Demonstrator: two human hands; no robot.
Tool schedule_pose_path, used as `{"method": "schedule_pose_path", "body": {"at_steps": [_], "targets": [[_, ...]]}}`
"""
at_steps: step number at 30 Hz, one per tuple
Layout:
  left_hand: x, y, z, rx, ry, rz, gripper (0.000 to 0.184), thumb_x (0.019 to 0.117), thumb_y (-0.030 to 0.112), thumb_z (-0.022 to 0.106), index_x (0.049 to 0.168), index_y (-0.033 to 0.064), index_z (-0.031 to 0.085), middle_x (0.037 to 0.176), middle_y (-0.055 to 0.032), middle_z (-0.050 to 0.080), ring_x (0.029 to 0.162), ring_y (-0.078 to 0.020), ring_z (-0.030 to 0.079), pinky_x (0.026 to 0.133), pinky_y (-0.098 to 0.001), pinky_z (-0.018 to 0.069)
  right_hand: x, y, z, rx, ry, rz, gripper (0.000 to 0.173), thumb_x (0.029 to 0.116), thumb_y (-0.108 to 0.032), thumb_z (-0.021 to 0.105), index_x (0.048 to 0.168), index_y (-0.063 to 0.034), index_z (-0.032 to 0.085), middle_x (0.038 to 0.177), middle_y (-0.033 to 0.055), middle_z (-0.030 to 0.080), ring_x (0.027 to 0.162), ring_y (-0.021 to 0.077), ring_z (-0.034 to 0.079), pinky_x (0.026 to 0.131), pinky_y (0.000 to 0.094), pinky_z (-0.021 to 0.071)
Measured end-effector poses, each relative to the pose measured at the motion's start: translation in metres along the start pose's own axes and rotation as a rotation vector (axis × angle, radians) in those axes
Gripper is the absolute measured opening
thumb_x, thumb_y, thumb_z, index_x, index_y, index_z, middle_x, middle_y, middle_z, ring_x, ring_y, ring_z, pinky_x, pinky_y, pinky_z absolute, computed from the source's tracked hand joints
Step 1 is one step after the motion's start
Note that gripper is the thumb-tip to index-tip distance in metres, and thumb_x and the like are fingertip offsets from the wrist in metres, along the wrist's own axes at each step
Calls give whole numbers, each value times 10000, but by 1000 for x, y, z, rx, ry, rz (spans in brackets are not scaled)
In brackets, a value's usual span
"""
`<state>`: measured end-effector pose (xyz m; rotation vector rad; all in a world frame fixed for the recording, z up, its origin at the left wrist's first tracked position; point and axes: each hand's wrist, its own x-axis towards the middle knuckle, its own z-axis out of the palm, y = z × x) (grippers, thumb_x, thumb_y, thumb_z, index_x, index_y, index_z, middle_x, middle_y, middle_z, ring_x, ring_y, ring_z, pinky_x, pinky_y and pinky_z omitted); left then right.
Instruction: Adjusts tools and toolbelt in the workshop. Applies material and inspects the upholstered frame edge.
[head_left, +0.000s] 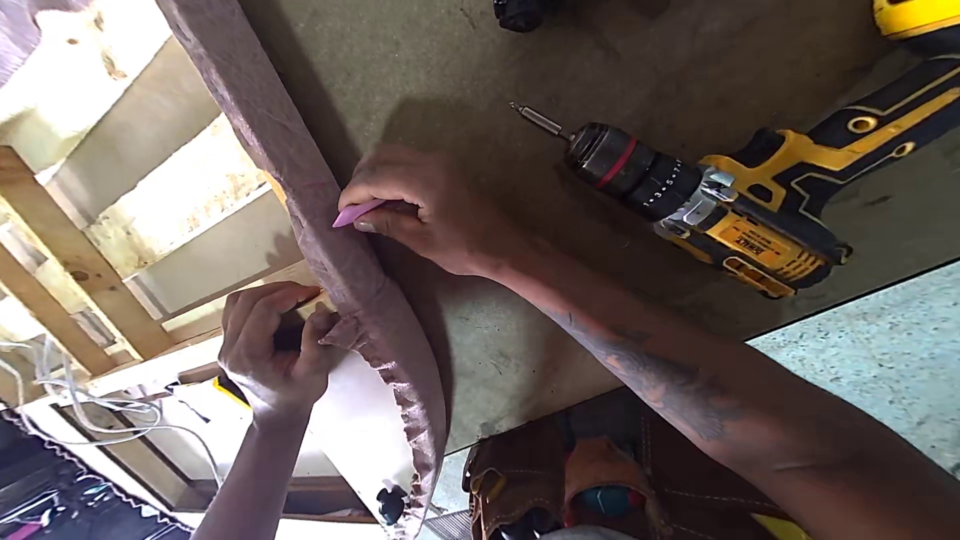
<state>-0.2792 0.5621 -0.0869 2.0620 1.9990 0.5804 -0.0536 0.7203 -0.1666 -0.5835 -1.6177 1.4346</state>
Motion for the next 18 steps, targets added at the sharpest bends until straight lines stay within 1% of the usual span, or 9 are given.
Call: {"method": "schedule_pose_path", "body": {"at_steps": [3, 9, 12, 15, 18], "targets": [[1, 0, 0, -17, 7, 10, 376, 984, 415, 619, 1043, 57, 719, 1061, -98, 701, 974, -214, 637, 829, -388, 510, 0, 0, 3, -4, -17, -38, 119, 966, -95, 704, 1057, -73, 778, 1057, 44, 700, 1025, 104, 659, 890, 259, 574], [0, 0, 0, -21, 5, -5, 360, 975, 399, 624, 1058, 63, 724, 1064, -98, 698, 969, -219, 637, 834, -402, 511, 0, 3, 10, -57, -15, -40, 111, 968, -98, 704, 1046, -74, 778, 1048, 41, 705, 1022, 108, 664, 891, 267, 578], [1, 1, 0, -19, 4, -4, 354, 975, 389, 631, 1057, 58, 728, 1070, -102, 698, 979, -223, 638, 838, -396, 514, -2, 4, 8, -149, -26, -19, 119, 984, -108, 677, 1040, -95, 781, 1044, 33, 700, 1013, 107, 662, 870, 273, 577], [0, 0, -1, -14, 0, -15, 365, 971, 408, 639, 1066, 69, 732, 1077, -95, 699, 992, -219, 638, 850, -395, 514, -3, 2, 7, -259, -60, 32, 131, 1004, -147, 652, 1038, -123, 776, 1030, 8, 687, 986, 93, 658, 843, 272, 576], [0, -1, -1, -14, 7, -11, 373, 970, 415, 637, 1054, 64, 732, 1070, -96, 705, 1001, -227, 642, 857, -406, 516, -3, 1, 7, -329, -75, 43, 134, 1007, -155, 643, 1022, -124, 772, 1007, 14, 674, 944, 104, 656, 808, 275, 573]]}}
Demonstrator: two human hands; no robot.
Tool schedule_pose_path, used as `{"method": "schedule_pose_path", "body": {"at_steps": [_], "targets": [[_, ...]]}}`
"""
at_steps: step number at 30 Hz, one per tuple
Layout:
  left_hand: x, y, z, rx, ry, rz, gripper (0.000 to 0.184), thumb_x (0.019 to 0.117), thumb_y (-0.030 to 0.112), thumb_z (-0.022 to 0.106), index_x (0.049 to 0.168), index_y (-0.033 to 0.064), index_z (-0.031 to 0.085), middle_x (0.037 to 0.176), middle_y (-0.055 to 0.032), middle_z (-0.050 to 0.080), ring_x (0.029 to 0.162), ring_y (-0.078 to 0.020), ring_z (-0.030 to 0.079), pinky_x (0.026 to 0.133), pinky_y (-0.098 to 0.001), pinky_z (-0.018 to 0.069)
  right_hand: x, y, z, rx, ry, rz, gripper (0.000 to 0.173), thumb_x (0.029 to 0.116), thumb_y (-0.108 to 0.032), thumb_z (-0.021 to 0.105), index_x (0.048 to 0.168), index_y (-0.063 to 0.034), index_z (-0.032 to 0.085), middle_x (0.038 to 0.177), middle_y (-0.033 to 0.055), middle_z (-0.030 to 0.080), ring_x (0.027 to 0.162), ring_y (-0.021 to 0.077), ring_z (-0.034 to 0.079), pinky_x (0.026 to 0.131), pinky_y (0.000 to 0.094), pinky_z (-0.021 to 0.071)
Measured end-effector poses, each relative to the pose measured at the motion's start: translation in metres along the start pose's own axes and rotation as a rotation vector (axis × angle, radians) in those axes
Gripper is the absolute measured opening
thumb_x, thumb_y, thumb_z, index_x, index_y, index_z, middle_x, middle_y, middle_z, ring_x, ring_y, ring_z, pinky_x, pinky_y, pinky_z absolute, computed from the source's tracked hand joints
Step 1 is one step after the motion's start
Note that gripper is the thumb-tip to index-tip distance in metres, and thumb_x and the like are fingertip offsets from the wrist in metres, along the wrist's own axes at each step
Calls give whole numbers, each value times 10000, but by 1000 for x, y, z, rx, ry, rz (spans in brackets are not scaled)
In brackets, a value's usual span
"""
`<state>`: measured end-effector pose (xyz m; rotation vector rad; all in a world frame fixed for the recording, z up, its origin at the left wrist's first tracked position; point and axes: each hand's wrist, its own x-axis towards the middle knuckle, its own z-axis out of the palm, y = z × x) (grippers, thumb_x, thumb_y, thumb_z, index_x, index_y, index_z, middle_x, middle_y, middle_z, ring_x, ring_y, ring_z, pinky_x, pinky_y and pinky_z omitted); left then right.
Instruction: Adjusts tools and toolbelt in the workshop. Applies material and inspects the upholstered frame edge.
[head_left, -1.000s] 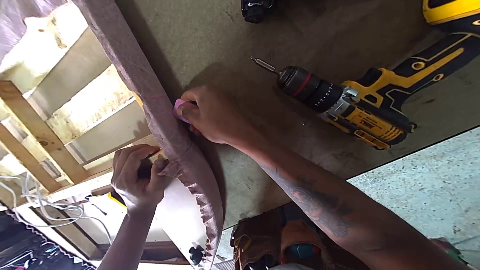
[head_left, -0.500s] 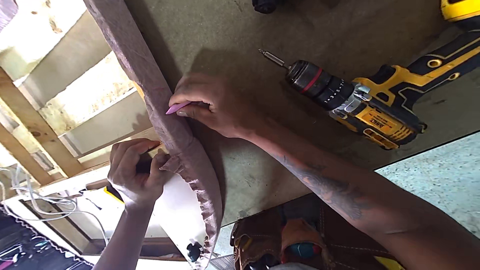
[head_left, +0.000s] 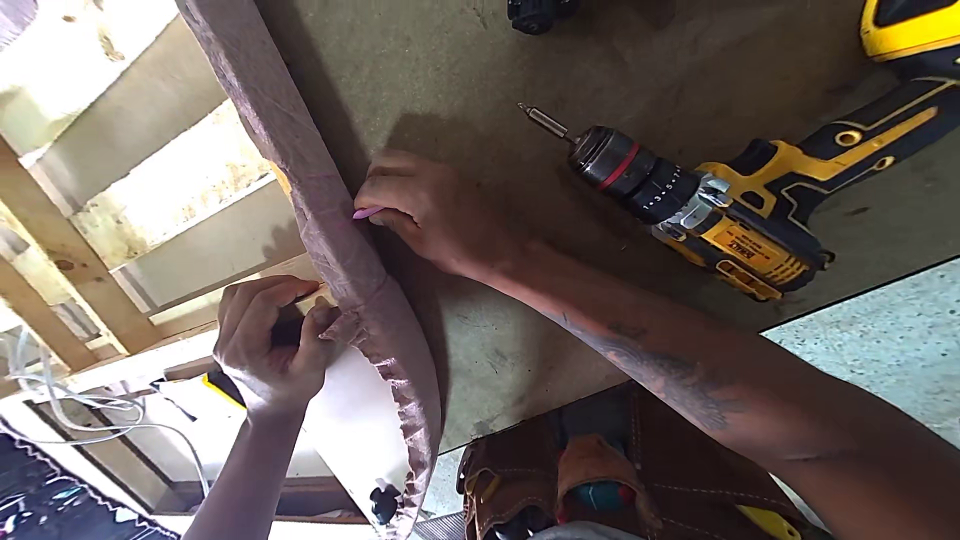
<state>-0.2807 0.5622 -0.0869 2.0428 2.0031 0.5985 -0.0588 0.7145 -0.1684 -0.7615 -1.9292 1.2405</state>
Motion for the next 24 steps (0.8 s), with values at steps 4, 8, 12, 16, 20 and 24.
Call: {"method": "schedule_pose_path", "body": {"at_steps": [4, 8, 12, 16, 20, 24], "targets": [[-1, -1, 0, 1, 3, 1, 361, 969, 401, 635, 1052, 64, 736, 1071, -97, 708, 1001, -224, 642, 861, -401, 513, -1, -1, -4, 46, 31, 34, 119, 987, -133, 669, 1043, -116, 772, 1021, 16, 684, 951, 93, 662, 821, 272, 580], [-2, -1, -3, -2, 4, -2, 331, 964, 371, 645, 1058, 69, 741, 1079, -97, 708, 1006, -224, 643, 874, -407, 517, -27, -15, -23, 295, 189, 158, 169, 950, -86, 711, 1106, -29, 738, 1023, 50, 687, 923, 95, 662, 805, 269, 599], [-4, -2, -4, -21, 16, -10, 285, 945, 325, 655, 1056, 77, 744, 1083, -89, 712, 1032, -231, 647, 921, -436, 516, -86, -58, -49, 538, 147, 450, 246, 949, -129, 721, 1172, -36, 677, 1003, 62, 720, 860, 157, 711, 753, 340, 642], [-1, 1, -6, -20, 30, -41, 278, 948, 334, 672, 1041, 85, 751, 1042, -106, 722, 1015, -242, 660, 931, -440, 520, -144, -110, -64, 503, -145, 531, 201, 929, -223, 751, 1107, -145, 702, 962, -24, 706, 844, 124, 667, 735, 308, 598], [-6, 1, -9, 18, 87, -78, 303, 948, 422, 658, 1014, 146, 766, 1006, -55, 728, 1019, -210, 657, 916, -415, 531, -184, -164, -61, 370, -575, 450, 164, 943, -253, 738, 1080, -172, 699, 942, -57, 701, 823, 88, 665, 719, 284, 595], [-17, 3, -4, 4, 263, -117, 257, 954, 405, 640, 1000, 188, 769, 1047, 9, 725, 1108, -178, 633, 1000, -404, 501, -233, -201, -38, 137, -837, 341, 173, 953, -353, 716, 1048, -211, 691, 980, -76, 662, 852, 58, 654, 730, 296, 606]]}}
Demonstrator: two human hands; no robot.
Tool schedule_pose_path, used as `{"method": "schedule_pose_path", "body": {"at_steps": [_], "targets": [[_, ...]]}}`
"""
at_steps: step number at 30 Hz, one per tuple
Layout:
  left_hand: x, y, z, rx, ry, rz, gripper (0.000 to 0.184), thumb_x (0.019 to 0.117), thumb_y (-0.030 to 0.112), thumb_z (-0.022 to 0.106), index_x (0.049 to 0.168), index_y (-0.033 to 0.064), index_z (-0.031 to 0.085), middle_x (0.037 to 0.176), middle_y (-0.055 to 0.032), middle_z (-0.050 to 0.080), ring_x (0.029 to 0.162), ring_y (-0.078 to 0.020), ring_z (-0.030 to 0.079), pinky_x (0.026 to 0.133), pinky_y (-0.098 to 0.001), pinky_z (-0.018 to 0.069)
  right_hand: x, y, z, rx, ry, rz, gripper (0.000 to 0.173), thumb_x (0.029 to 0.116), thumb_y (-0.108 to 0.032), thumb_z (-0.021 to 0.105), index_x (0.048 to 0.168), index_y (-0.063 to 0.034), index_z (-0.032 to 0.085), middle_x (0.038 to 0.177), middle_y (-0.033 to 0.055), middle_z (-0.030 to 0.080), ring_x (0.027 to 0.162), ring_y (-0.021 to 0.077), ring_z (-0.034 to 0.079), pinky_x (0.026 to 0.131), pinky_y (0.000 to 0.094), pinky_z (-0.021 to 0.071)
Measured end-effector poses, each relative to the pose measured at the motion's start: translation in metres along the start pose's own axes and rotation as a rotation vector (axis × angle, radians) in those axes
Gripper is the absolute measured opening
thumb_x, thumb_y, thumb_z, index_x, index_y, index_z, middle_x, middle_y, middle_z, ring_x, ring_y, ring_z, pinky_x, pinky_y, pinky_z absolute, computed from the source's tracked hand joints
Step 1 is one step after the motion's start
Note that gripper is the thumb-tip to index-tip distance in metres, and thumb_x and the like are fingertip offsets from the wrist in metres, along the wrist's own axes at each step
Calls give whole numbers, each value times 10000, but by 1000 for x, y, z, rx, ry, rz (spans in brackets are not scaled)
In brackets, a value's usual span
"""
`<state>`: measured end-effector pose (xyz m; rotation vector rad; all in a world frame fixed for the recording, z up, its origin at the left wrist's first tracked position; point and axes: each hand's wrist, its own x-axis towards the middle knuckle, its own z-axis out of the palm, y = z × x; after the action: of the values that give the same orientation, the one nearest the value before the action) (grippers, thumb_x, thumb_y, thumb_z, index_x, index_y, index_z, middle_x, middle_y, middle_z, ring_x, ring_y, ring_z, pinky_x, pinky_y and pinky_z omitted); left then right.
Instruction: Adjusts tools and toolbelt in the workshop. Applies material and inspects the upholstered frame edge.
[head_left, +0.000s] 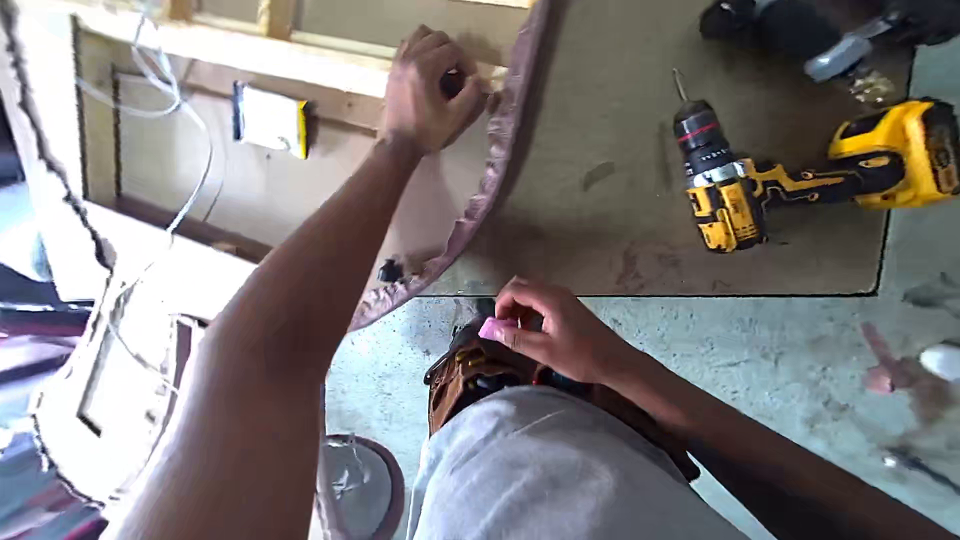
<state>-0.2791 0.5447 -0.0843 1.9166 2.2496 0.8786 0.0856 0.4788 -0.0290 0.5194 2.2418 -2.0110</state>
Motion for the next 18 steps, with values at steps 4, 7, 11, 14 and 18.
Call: {"method": "schedule_pose_path", "body": {"at_steps": [4, 7, 11, 14, 18], "targets": [[-52, 45, -39, -143, 199, -27, 187, 973, 228, 608, 1039, 164, 772, 1168, 17, 723, 1233, -181, 600, 1043, -415, 498, -11, -11, 69, -191, -236, 18, 157, 942, -368, 720, 998, -225, 693, 982, -59, 642, 870, 67, 643, 750, 323, 599], [-161, 93, -106, -291, 192, -70, 195, 979, 166, 625, 1068, 58, 761, 1185, -77, 707, 1200, -214, 619, 1039, -422, 527, -21, -23, 113, -285, -385, -92, 99, 948, -313, 713, 989, -223, 706, 996, -65, 640, 870, 53, 630, 761, 304, 585], [-380, 171, -161, -399, -36, -470, 176, 942, 275, 692, 965, 108, 742, 1018, -20, 712, 960, -137, 684, 861, -400, 605, -44, -32, 151, -292, -356, -190, 120, 919, -337, 764, 961, -227, 741, 999, -90, 675, 991, 58, 635, 881, 317, 577], [-518, 217, -150, -431, -332, -817, 236, 893, 437, 770, 926, 205, 744, 960, 36, 701, 829, -134, 679, 747, -442, 617, -44, -32, 189, -393, -384, -281, 100, 920, -332, 765, 968, -248, 741, 1029, -124, 671, 1041, 32, 620, 929, 291, 559], [-624, 236, -115, -637, -356, -1028, 309, 896, 534, 741, 923, 227, 757, 897, 72, 727, 822, -91, 695, 795, -423, 615, -33, -24, 259, -570, -593, -408, 127, 950, -366, 718, 962, -242, 741, 1040, -114, 669, 1049, 40, 617, 925, 300, 557]]}}
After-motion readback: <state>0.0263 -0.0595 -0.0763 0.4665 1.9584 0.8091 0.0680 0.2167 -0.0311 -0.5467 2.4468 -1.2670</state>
